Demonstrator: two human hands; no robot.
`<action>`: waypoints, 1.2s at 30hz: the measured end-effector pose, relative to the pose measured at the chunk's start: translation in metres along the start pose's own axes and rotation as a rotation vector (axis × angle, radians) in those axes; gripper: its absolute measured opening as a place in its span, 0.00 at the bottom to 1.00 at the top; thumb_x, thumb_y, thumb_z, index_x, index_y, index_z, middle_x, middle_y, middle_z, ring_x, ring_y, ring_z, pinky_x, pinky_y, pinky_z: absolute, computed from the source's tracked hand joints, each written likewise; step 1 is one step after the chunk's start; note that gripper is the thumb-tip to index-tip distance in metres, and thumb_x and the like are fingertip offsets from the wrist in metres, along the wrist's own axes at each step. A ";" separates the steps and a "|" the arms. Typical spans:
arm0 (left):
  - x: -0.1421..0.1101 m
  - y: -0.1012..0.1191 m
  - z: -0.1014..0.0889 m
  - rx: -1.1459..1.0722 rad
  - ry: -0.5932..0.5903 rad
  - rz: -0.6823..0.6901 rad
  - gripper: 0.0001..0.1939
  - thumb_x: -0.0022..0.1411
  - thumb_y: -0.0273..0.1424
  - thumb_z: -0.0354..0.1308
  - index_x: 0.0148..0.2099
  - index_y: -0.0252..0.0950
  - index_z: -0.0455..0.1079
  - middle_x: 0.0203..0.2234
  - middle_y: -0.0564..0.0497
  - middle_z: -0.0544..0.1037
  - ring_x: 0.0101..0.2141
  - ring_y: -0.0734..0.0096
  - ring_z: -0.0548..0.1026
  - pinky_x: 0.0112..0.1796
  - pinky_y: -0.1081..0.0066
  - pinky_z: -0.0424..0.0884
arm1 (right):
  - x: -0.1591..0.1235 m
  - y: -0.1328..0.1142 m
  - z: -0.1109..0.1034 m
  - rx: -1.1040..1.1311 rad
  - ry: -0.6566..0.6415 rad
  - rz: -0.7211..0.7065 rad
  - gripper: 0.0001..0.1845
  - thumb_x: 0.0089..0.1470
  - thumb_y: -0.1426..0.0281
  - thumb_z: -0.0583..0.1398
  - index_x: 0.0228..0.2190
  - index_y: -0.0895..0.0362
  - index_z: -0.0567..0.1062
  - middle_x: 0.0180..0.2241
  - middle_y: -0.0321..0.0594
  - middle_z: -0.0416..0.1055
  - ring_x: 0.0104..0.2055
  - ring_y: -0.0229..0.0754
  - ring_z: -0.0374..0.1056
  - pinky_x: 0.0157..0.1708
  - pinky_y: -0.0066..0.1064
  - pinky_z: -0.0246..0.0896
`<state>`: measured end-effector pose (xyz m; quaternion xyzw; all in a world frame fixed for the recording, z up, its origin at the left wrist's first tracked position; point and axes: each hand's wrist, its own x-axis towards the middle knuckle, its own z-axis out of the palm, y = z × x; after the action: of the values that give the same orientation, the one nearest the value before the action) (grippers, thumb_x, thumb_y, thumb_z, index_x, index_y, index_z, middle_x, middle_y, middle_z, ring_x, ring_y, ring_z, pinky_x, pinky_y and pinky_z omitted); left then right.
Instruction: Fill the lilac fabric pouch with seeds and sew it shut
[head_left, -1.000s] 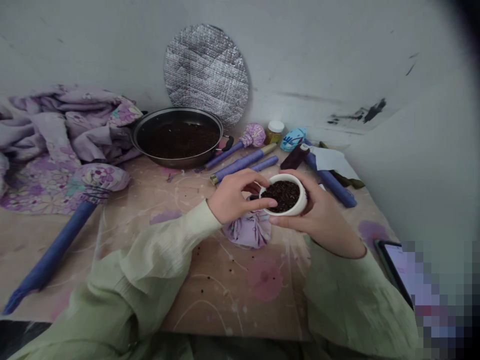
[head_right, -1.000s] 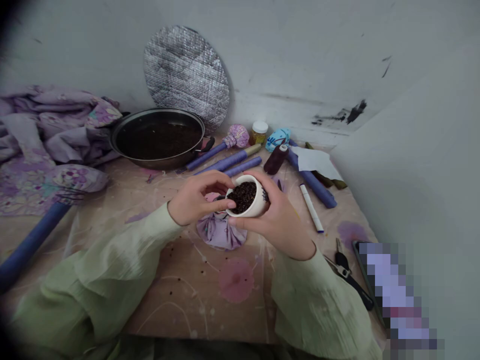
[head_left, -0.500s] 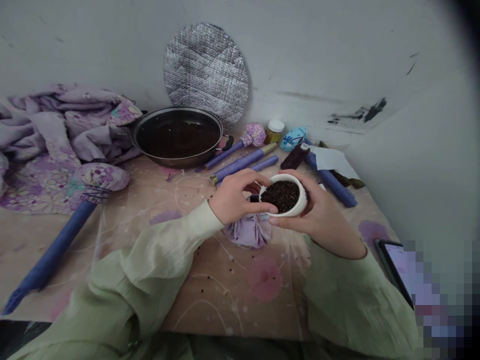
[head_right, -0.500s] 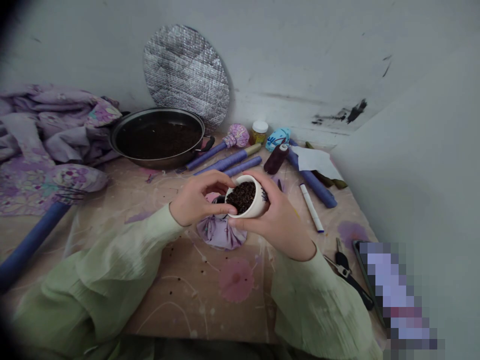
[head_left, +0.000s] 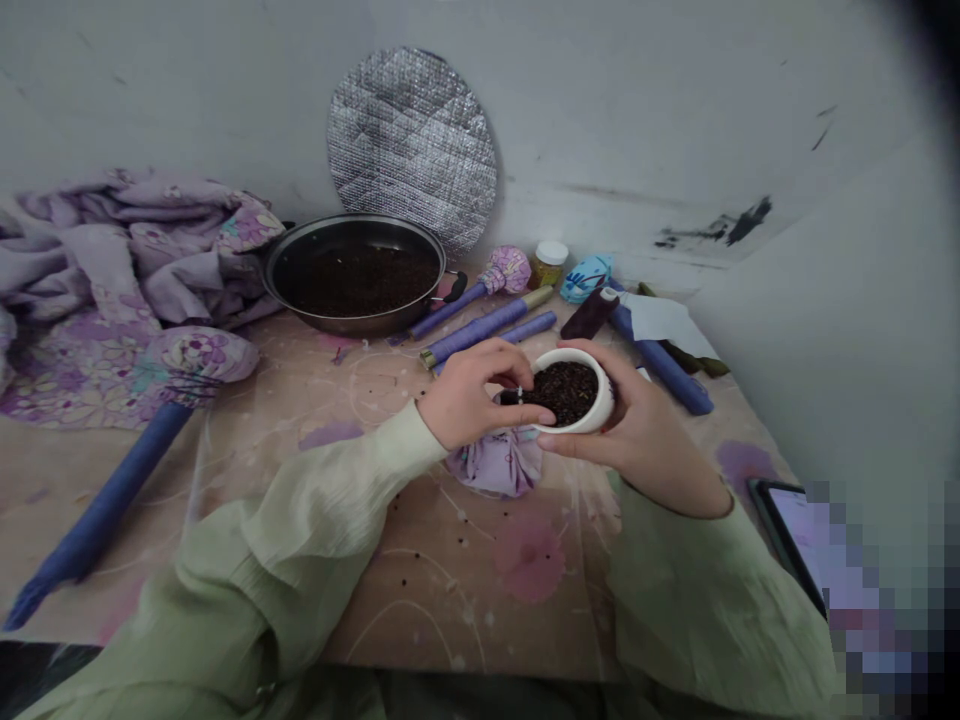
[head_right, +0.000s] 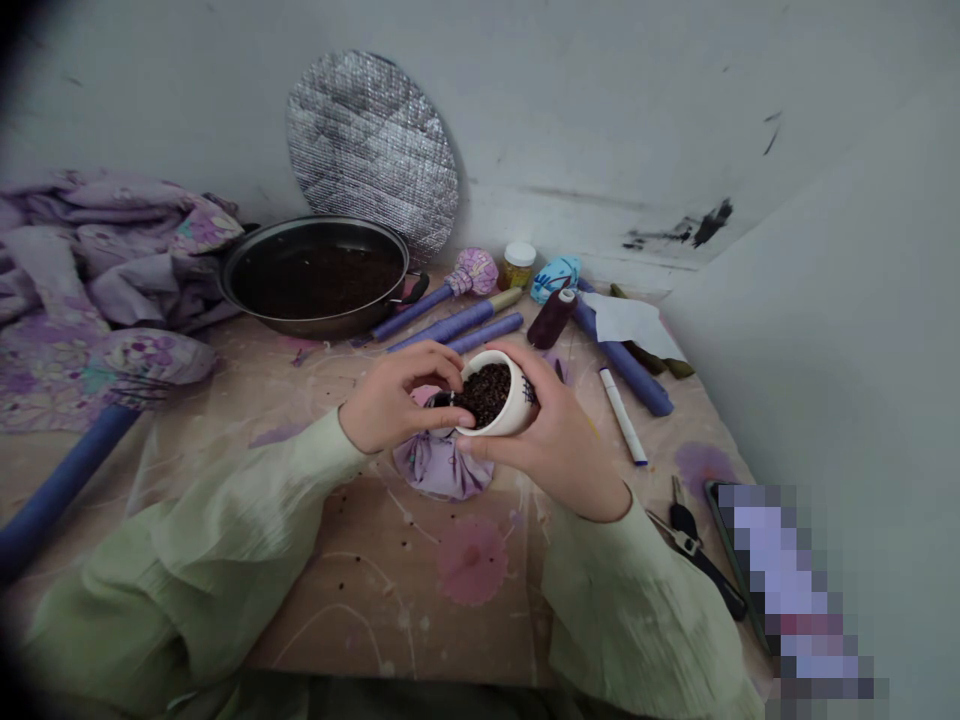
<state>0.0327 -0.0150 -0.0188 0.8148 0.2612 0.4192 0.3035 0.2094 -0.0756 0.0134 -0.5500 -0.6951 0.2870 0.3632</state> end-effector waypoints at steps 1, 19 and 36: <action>0.000 0.000 0.000 -0.007 -0.002 -0.005 0.14 0.46 0.36 0.67 0.29 0.32 0.69 0.31 0.48 0.74 0.35 0.72 0.72 0.37 0.73 0.72 | 0.000 0.000 0.000 0.001 0.000 0.001 0.38 0.34 0.59 0.69 0.48 0.54 0.65 0.47 0.45 0.67 0.47 0.49 0.66 0.46 0.41 0.63; -0.001 -0.002 0.003 -0.088 -0.002 -0.044 0.18 0.47 0.36 0.67 0.38 0.32 0.70 0.34 0.48 0.73 0.31 0.76 0.73 0.36 0.73 0.74 | 0.000 0.002 -0.001 -0.007 -0.005 -0.009 0.38 0.35 0.59 0.69 0.48 0.53 0.65 0.46 0.44 0.68 0.46 0.48 0.66 0.45 0.41 0.64; -0.001 -0.002 0.001 -0.041 -0.014 -0.034 0.16 0.47 0.37 0.67 0.36 0.32 0.71 0.35 0.47 0.74 0.33 0.74 0.73 0.36 0.73 0.74 | 0.000 0.001 0.000 -0.021 -0.001 -0.021 0.38 0.35 0.58 0.68 0.49 0.53 0.65 0.47 0.44 0.67 0.47 0.49 0.67 0.45 0.41 0.64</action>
<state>0.0331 -0.0143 -0.0215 0.8068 0.2643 0.4136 0.3287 0.2106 -0.0755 0.0124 -0.5464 -0.7038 0.2763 0.3602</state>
